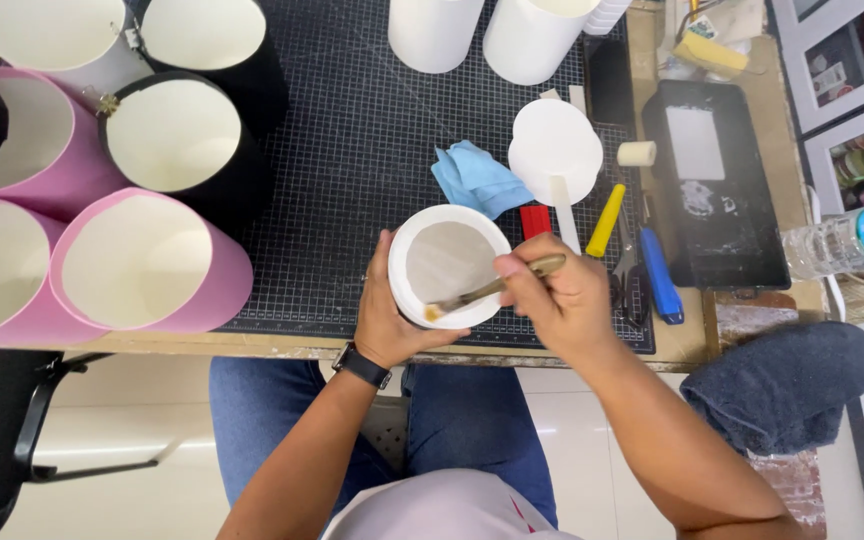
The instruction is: Assembling cylindrical containers by applying adhesive to the interior and inserting base discs using manual tools.
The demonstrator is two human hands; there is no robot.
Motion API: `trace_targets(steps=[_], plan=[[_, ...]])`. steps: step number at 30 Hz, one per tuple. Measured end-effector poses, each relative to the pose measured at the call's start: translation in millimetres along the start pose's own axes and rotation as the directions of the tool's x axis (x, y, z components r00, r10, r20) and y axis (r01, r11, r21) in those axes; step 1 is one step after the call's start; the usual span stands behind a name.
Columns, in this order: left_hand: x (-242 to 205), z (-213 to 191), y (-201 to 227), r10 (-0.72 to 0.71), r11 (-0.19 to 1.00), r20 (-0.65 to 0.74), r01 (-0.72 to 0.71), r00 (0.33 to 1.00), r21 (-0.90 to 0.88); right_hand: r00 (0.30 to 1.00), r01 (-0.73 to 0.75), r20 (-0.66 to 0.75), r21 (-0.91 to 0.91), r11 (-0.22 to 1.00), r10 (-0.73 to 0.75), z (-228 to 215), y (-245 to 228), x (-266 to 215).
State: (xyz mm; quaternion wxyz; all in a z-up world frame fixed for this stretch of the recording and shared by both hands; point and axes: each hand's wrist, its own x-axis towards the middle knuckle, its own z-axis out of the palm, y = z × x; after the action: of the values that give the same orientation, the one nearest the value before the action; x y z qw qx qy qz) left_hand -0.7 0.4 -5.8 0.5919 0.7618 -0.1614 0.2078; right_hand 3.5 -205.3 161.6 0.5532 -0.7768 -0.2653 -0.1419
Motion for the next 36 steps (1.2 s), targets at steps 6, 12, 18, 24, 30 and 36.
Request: trace_targets(steps=[6,12,18,24,30,36], plan=[[5,-4,3,0.055,0.998,0.027,-0.055,0.998,0.011,0.998,0.012,-0.06,-0.03,0.999,-0.013,-8,-5,9],[16,-18,30,0.067,0.998,0.094,-0.067,0.993,-0.009,0.999,-0.016,-0.044,-0.06,0.998,0.013,-8,2,6],[66,-40,60,0.036,0.995,0.396,-0.07,0.918,0.07,0.993,-0.051,-0.111,-0.045,0.998,0.045,-23,6,11],[76,-36,39,0.101,0.995,0.397,-0.099,0.912,-0.026,0.988,-0.112,-0.103,0.024,0.993,0.114,-18,18,-2],[19,-15,9,-0.118,0.973,0.245,0.161,0.962,-0.163,0.917,-0.203,-0.243,0.397,0.895,0.316,-32,41,3],[-16,2,7,-0.243,0.93,-0.055,0.216,0.969,-0.297,0.773,-0.063,-0.19,0.927,0.371,0.606,9,91,4]])
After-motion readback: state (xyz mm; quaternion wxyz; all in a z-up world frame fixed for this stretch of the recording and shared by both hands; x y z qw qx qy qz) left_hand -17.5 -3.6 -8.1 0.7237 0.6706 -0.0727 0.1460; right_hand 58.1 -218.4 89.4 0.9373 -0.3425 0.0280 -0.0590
